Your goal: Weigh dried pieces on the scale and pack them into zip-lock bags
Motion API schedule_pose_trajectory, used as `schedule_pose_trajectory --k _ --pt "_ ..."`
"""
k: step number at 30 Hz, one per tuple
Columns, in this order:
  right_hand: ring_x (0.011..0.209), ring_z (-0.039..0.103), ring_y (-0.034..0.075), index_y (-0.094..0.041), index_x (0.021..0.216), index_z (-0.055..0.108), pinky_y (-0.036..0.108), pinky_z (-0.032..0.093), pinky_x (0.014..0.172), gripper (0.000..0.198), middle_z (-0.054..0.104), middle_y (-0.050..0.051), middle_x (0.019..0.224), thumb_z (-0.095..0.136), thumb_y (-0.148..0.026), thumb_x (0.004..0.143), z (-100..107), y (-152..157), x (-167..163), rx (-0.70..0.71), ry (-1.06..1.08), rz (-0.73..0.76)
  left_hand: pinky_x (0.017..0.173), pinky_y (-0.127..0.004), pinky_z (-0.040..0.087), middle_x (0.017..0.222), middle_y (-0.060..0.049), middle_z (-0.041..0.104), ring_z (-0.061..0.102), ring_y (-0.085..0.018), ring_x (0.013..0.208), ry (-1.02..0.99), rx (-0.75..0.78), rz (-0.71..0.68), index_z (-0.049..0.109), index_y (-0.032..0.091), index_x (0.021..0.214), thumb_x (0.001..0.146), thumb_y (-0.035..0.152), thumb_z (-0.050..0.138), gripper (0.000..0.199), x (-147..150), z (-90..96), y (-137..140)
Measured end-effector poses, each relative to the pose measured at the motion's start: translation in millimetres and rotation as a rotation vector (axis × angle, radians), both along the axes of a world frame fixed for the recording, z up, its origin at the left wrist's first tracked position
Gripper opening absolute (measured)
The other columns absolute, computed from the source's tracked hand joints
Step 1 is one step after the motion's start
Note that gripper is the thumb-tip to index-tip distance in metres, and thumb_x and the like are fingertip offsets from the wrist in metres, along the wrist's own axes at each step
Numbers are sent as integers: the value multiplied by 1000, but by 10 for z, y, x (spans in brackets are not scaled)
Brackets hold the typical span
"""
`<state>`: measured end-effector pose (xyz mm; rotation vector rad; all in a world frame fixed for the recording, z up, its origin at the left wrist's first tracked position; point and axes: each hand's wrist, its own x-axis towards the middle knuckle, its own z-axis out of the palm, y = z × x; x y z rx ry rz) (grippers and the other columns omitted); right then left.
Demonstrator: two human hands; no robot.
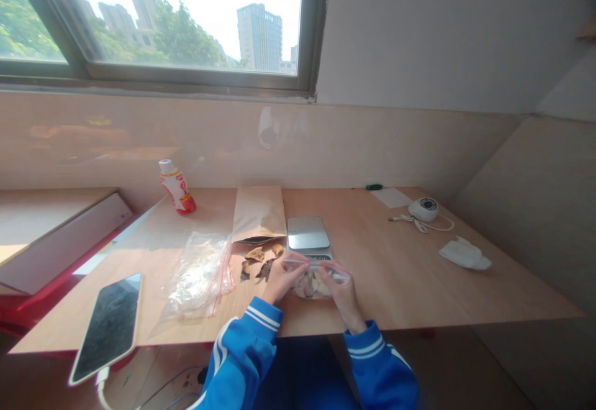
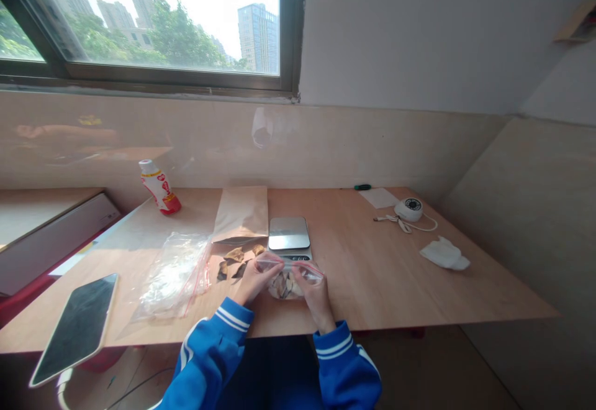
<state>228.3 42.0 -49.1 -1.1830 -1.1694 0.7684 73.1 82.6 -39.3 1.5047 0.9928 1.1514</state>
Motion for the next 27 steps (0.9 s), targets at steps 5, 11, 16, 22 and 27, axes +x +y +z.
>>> schedule_pose_trajectory --k 5,11,16,22,27 --pt "77 63 19 -18 81 69 32 51 73 19 69 4 78 67 -36 76 -29 21 -4 33 -27 -20 78 -32 52 87 -8 71 66 -19 83 -31 -16 -44 68 14 92 71 37 71 31 24 33 -20" --pt "70 62 17 -18 76 67 30 52 68 16 67 3 72 66 -34 75 -35 23 -5 67 -67 -47 73 -29 52 78 -6 70 65 -18 76 6 58 -22 68 15 76 74 38 68 23 37 13 -21" --pt "72 61 17 -19 75 64 31 52 70 13 64 2 72 64 -32 76 -43 14 -22 102 -100 -55 69 -29 52 77 -6 70 65 -17 73 76 134 -8 68 16 75 75 37 67 21 38 -48 -10" --pt "78 63 20 -19 79 66 32 51 74 24 67 4 79 61 -42 79 -9 7 -20 44 -30 -38 71 -29 52 77 -5 70 65 -17 73 44 116 31 68 17 78 75 41 66 24 52 -27 -1" --pt "81 65 19 -19 107 66 30 52 72 47 70 6 90 47 -56 86 36 -29 44 -62 170 -10 73 -28 49 78 -4 70 64 -17 76 18 84 73 70 17 87 88 49 45 41 -20 -1 9"
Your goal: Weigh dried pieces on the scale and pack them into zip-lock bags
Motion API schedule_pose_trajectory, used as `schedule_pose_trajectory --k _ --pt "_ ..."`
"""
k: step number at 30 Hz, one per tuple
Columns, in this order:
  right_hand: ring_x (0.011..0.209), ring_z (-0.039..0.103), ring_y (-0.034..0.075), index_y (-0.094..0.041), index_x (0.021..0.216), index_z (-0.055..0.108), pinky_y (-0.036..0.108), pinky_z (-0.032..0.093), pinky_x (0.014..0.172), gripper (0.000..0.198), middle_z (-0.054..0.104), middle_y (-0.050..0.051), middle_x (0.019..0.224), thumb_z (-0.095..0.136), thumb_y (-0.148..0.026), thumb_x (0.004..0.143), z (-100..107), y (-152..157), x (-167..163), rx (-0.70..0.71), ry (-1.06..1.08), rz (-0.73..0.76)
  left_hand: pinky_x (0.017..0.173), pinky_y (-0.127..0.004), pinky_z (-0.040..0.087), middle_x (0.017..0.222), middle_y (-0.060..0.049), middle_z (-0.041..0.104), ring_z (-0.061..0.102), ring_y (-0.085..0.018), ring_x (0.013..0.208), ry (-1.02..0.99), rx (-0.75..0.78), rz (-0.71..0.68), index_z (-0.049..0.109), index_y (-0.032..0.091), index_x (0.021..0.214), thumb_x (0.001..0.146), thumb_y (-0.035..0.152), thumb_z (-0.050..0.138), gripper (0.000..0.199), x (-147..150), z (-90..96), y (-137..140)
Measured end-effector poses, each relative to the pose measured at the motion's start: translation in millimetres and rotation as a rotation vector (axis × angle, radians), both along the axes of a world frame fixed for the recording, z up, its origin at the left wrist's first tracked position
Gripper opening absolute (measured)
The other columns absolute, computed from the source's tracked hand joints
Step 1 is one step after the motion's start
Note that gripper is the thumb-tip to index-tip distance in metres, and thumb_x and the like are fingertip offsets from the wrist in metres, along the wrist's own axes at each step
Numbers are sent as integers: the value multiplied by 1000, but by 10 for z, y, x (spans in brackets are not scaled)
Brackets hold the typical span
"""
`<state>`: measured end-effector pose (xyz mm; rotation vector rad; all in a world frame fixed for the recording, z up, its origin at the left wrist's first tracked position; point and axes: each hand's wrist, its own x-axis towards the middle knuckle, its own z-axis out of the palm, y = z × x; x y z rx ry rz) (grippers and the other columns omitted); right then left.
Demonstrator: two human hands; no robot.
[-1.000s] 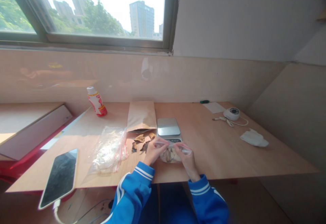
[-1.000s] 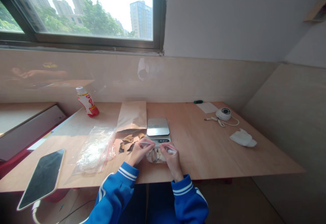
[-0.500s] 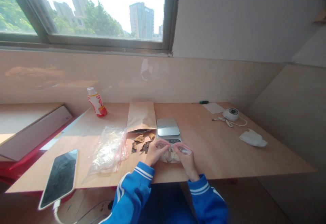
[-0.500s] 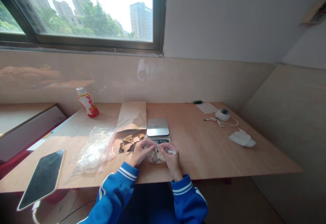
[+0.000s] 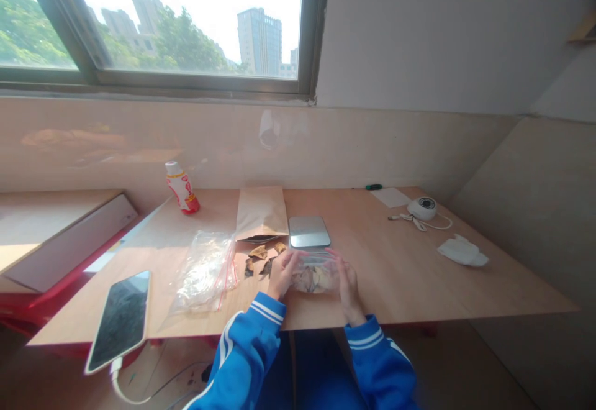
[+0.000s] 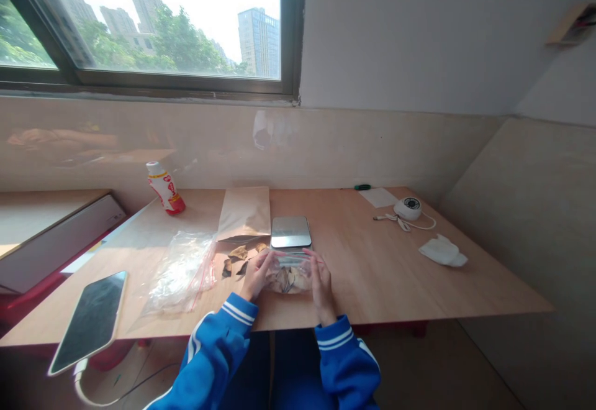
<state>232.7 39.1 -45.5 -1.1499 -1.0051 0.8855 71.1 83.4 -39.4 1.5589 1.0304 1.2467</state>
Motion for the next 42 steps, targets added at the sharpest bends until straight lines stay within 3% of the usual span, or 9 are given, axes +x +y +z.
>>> schedule_pose_trajectory --k 6,14,19,24,27,31,35,39,42 --pt "66 64 21 -15 79 72 31 52 62 56 69 7 68 50 -67 77 -127 50 45 -65 -13 -179 66 -29 48 70 -7 67 61 -18 67 74 125 145 71 16 78 91 56 28 60 -51 -65 34" --pt "61 62 19 -16 72 69 29 51 54 59 66 7 63 48 -71 75 -158 60 11 -20 7 -207 64 -29 45 65 -6 66 59 -16 61 150 237 176 67 20 63 93 52 26 60 -65 -104 27" --pt "59 60 18 -18 67 64 29 49 55 59 65 6 63 45 -73 75 -159 71 43 -9 -20 -293 63 -29 44 68 -5 65 58 -16 63 144 229 133 69 19 72 93 51 25 58 -83 -117 23" --pt "53 53 18 -19 67 59 30 43 54 64 57 3 55 35 -77 76 -22 184 510 -61 -156 -512 60 -28 41 60 -3 59 51 -14 56 105 183 180 68 20 70 94 49 17 64 -100 -135 -8" --pt "51 50 19 -18 62 56 33 41 57 71 54 4 51 25 -81 75 105 341 954 -135 -388 -568 63 -28 41 58 -2 58 51 -14 56 138 177 192 66 20 64 95 46 17 64 -96 -132 -27" --pt "75 57 28 -11 94 63 39 41 70 74 64 16 77 21 -71 83 160 461 1302 -126 -869 -611 65 -27 42 59 -2 60 53 -13 56 165 216 175 65 20 63 96 44 17 63 -89 -133 -42" --pt "98 52 34 -5 120 52 47 40 80 61 56 25 108 29 -52 90 -65 361 1126 -69 -1176 -810 66 -26 43 58 -2 61 55 -13 58 191 251 204 63 19 60 97 40 17 63 -82 -132 -53" --pt "103 48 32 -13 113 58 46 41 84 43 52 19 118 35 -42 90 -381 266 799 -4 -1332 -589 66 -25 43 57 -1 61 56 -11 57 271 308 215 62 20 58 97 36 17 62 -74 -114 -71" --pt "111 44 32 -10 116 56 46 40 89 42 49 20 126 35 -36 91 -458 384 712 -8 -1363 -541 67 -25 44 57 -1 61 57 -11 58 312 316 243 61 20 58 97 33 17 60 -77 -108 -81"
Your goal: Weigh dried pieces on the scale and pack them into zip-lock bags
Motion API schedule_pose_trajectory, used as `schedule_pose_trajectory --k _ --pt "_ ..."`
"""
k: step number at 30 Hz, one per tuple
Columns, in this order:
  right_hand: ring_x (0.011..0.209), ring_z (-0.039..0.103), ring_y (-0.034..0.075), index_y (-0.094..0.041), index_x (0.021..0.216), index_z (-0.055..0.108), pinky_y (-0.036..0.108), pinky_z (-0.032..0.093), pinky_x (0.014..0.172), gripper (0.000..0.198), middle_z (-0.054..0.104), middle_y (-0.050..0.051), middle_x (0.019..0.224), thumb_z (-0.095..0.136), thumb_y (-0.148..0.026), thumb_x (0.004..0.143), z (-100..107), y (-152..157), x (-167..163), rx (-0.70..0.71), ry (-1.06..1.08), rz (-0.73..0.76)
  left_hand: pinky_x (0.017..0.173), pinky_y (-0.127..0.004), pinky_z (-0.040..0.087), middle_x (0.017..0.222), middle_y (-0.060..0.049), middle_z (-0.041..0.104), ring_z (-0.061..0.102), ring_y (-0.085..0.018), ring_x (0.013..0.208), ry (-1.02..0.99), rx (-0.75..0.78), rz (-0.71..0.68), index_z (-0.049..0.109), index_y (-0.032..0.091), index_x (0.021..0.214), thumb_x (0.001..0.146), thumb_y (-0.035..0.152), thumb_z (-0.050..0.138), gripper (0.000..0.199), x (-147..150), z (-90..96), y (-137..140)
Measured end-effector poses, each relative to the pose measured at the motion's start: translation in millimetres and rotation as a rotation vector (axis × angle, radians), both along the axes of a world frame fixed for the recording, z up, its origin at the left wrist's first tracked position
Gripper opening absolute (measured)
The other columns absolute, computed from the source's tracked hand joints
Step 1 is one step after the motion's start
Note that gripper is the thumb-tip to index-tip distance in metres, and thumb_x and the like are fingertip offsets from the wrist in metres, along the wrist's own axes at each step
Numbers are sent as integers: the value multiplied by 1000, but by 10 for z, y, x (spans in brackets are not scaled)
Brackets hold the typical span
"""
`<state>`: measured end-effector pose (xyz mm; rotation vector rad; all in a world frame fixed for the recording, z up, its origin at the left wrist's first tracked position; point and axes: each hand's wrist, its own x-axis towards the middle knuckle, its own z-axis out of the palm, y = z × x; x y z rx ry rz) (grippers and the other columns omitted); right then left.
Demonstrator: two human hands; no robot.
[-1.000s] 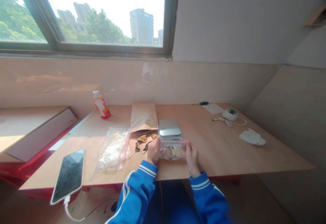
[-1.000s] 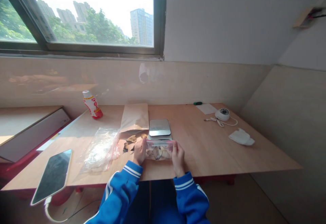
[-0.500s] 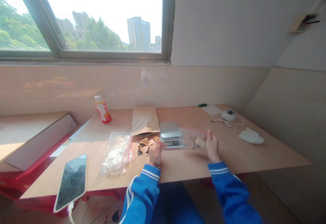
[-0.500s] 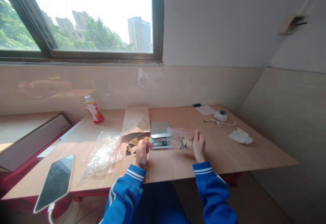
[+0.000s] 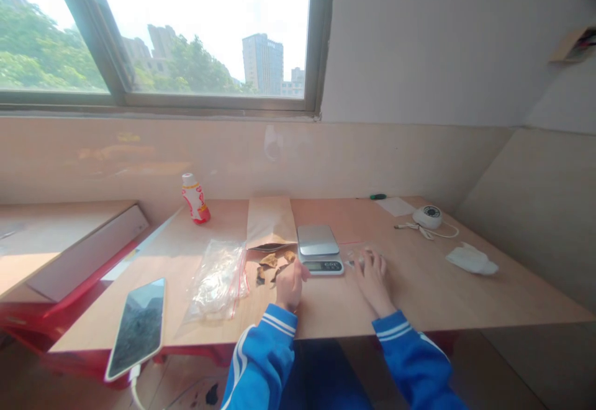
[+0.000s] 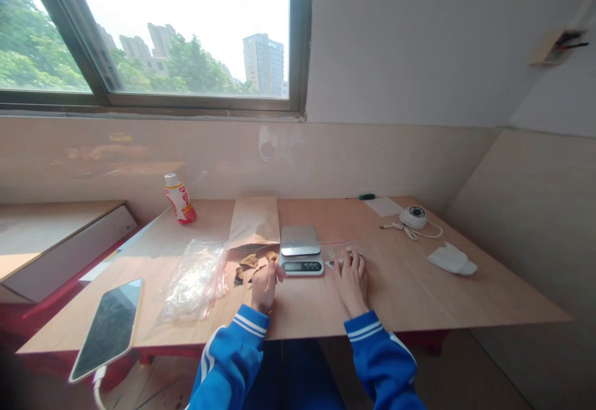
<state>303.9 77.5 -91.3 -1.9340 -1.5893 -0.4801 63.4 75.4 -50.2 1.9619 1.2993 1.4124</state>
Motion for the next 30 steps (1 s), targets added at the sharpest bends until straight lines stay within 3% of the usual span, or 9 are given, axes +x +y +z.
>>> schedule_pose_trajectory --k 4,7,10,13,16,20,25,28,30 --pt "111 46 33 -9 121 53 45 41 86 42 51 21 126 37 -33 91 89 291 33 -89 27 -77 70 -27 46 64 -2 62 60 -14 66 -22 2 81 62 19 68 96 31 20 52 -24 -6 20" --pt "114 45 33 -9 126 50 45 41 88 43 49 20 130 36 -33 93 128 415 41 -99 -4 -79 76 -30 47 81 -5 64 61 -16 80 -12 43 209 61 18 86 94 28 28 35 -52 -12 30" --pt "115 45 33 -10 134 43 46 41 87 48 42 21 138 33 -36 94 99 429 38 -41 30 -116 84 -37 45 97 -10 62 57 -22 94 147 54 407 57 15 101 89 22 39 23 -81 -31 -9" --pt "116 45 34 -8 134 43 48 40 88 50 42 23 137 28 -37 95 58 419 60 -7 105 -142 85 -43 43 104 -13 60 54 -28 99 406 -6 535 57 14 109 84 18 47 27 -112 -74 -87" --pt "119 42 35 -7 131 45 50 39 90 50 44 23 135 27 -37 95 29 431 89 21 159 -120 84 -43 43 105 -12 61 55 -28 96 550 -62 515 56 16 116 83 16 48 33 -165 -121 -144" --pt "121 40 35 -8 131 44 53 37 91 50 44 25 134 24 -37 95 -21 466 103 69 209 -65 84 -42 43 103 -10 64 55 -27 95 539 -59 416 57 17 114 85 18 47 30 -260 -72 -148" --pt "122 39 35 -7 131 42 55 35 93 50 44 25 133 24 -36 94 -79 503 124 87 262 -27 82 -38 43 101 -8 63 55 -25 95 391 34 412 56 20 107 84 20 50 24 -108 338 -70" --pt "122 38 35 -7 131 42 56 34 95 50 44 25 133 24 -36 95 -83 517 139 97 280 -13 82 -35 42 102 -6 61 55 -22 95 406 62 279 54 21 108 85 19 49 24 193 560 114" --pt "123 38 35 -6 130 43 56 33 96 51 45 26 132 23 -37 95 -81 522 142 101 287 -4 83 -35 41 103 -7 61 55 -22 97 457 13 206 53 21 108 85 18 49 24 394 593 288"
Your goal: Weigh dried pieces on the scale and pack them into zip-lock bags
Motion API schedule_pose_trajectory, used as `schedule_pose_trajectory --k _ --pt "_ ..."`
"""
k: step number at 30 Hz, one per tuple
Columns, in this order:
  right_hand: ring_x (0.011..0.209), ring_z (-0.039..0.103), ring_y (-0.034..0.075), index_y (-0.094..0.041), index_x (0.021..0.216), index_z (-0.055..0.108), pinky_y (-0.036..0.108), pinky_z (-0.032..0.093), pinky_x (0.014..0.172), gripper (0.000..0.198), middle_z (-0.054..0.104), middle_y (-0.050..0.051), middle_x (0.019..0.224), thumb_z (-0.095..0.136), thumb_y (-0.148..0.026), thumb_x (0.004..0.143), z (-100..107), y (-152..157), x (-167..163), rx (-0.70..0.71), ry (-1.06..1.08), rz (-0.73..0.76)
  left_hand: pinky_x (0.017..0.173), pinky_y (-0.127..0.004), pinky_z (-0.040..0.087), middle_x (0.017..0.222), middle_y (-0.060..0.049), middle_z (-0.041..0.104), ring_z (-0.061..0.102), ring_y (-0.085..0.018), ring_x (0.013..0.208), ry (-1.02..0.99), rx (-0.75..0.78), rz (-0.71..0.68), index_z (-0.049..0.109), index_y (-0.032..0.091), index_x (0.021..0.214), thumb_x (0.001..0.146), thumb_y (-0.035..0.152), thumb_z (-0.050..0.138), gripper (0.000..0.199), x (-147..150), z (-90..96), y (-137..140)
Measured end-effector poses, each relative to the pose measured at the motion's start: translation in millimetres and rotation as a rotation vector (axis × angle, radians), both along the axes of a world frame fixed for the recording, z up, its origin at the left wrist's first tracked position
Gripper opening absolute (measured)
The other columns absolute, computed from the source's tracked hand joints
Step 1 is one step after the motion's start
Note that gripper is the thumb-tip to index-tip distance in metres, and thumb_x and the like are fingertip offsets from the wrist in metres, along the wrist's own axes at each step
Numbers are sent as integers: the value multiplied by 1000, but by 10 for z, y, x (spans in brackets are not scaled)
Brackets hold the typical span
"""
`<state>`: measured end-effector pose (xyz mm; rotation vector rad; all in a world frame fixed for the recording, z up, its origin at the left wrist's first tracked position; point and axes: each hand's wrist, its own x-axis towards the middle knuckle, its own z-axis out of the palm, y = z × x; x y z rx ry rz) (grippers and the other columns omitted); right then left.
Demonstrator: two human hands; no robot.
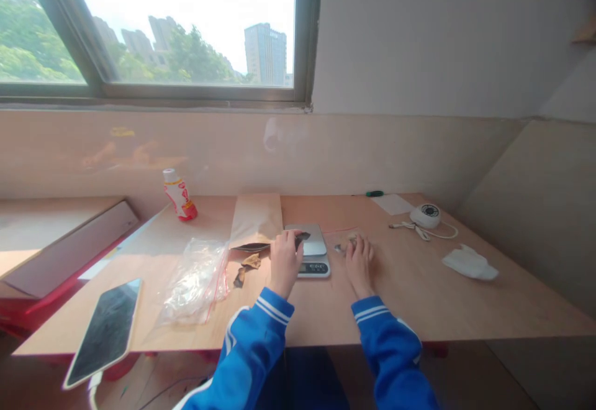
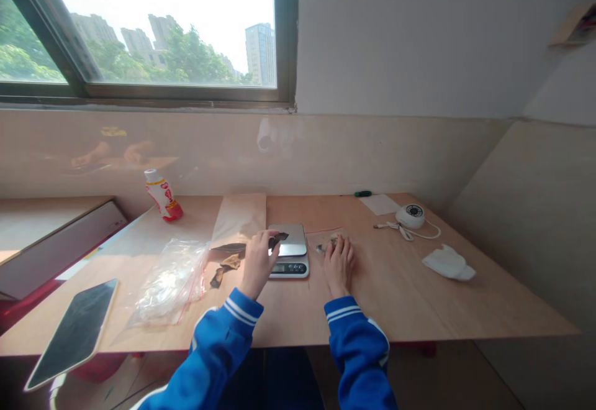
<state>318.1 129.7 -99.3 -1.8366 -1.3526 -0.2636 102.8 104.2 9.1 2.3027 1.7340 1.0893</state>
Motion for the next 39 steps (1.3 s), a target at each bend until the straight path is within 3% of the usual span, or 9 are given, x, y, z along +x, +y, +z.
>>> schedule_pose_trajectory --k 5,8,12,20,25,28,32,36,39 --pt "125 36 33 -7 129 43 55 31 99 52 46 25 131 19 -39 96 -12 10 1 26 21 41 87 -37 38 111 -9 60 55 -22 105 96 -149 -5 51 18 113 87 21 48 26 179 -175 279" --pt "125 36 32 -7 129 41 55 30 100 52 46 24 130 18 -40 96 -19 9 8 41 20 68 87 -38 38 110 -8 61 56 -22 103 77 -79 66 53 19 113 91 23 40 26 19 -286 233" --pt "125 37 32 -7 128 41 54 30 99 53 46 25 130 17 -41 96 -4 -3 9 60 16 78 82 -36 41 104 -10 63 58 -23 97 78 -85 231 56 16 111 87 11 36 31 -325 -404 86" --pt "122 41 33 -9 126 44 54 32 97 54 49 24 127 17 -43 95 27 -14 3 78 52 75 78 -33 44 95 -9 61 59 -21 87 162 -129 89 60 17 93 88 27 46 18 -547 -495 -23" --pt "121 41 32 -3 123 45 53 31 99 55 50 26 125 17 -41 96 35 -12 5 82 53 89 80 -31 45 95 -7 62 60 -20 90 105 -180 72 57 19 93 86 21 46 14 -544 -540 -19" --pt "120 42 32 -2 122 46 53 32 99 56 50 27 124 17 -41 96 33 -11 6 78 62 88 81 -34 47 96 -10 63 61 -22 92 1 -159 78 55 16 96 87 19 42 17 -548 -502 -25" --pt "121 42 32 -5 124 45 55 32 98 51 50 26 126 20 -39 95 19 -9 14 74 77 93 82 -36 48 103 -10 63 61 -21 93 -161 -50 65 50 16 108 88 22 42 23 -428 -299 -84" --pt "119 44 32 -5 123 46 54 33 97 50 51 27 124 21 -38 95 9 -3 24 76 78 88 82 -35 48 100 -7 65 60 -22 94 -22 -33 -132 54 20 105 87 22 45 20 -180 -185 -122" --pt "118 45 32 -7 123 46 54 34 97 49 52 25 123 21 -39 95 14 1 22 88 90 81 81 -37 47 101 -8 66 57 -23 95 87 -33 -139 57 19 103 86 18 46 20 -25 -240 -67"
